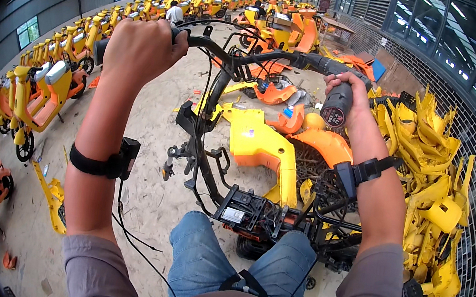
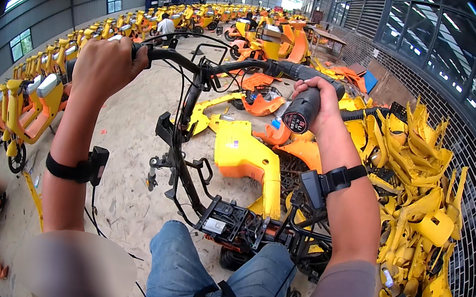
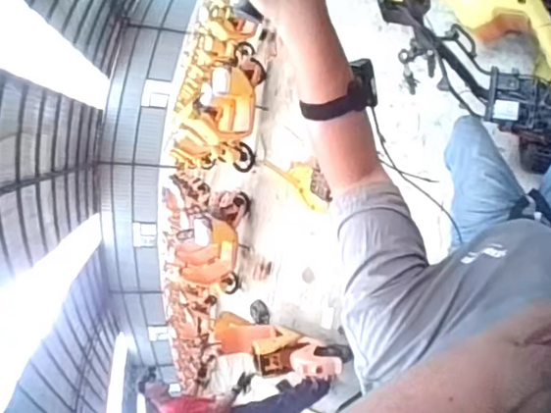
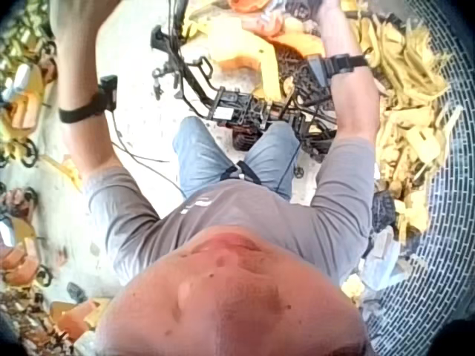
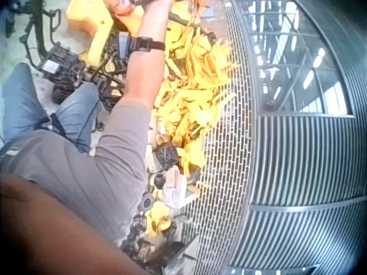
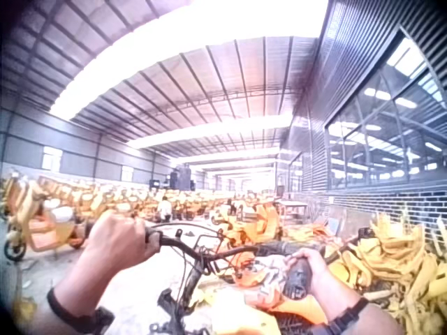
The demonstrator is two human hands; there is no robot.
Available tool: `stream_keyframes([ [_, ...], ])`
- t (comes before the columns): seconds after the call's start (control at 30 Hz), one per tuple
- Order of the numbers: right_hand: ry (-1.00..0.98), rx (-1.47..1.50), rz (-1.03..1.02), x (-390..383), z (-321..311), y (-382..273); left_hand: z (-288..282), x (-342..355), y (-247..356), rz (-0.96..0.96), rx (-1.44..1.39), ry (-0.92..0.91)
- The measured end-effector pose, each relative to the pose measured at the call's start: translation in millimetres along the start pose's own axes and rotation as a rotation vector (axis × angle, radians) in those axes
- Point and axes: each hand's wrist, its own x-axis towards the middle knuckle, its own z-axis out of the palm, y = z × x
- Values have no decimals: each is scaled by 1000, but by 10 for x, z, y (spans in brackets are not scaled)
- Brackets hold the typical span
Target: The person sits on the floor and uses a power drill to fasten components onto the frame of an electric scooter.
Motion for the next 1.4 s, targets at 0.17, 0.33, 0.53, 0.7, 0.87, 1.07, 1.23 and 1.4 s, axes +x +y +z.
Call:
stream_keyframes([
  [0.17, 85, -245, -71, -229, 122, 73, 143, 13, -98, 10, -27, -1],
  [0.33, 58, -1067, -318, -462, -103, 173, 283, 132, -404, -47, -60, -118],
  [0.53, 41, -1356, -314, -495, -188, -46, 263, 200, -249, -15, -46, -138],
  [0.7, -13, -1130, -274, -502, -303, -64, 155, 237, -194, -81, -49, -180],
  [0.87, 36, -1101, -277, -494, -283, 139, 201, 160, -49, -51, -276, 437],
  [1.07, 86, -1121, -312, -456, -372, 200, 51, -224, 1098, 10, -919, 326],
  [1.23, 64, -1090, -346, -431, -308, 253, 188, 200, 2132, 43, -1388, 173],
  [1.4, 79, -1143, -354, -413, -281, 263, 320, 660, 2801, -24, -1611, 51],
])
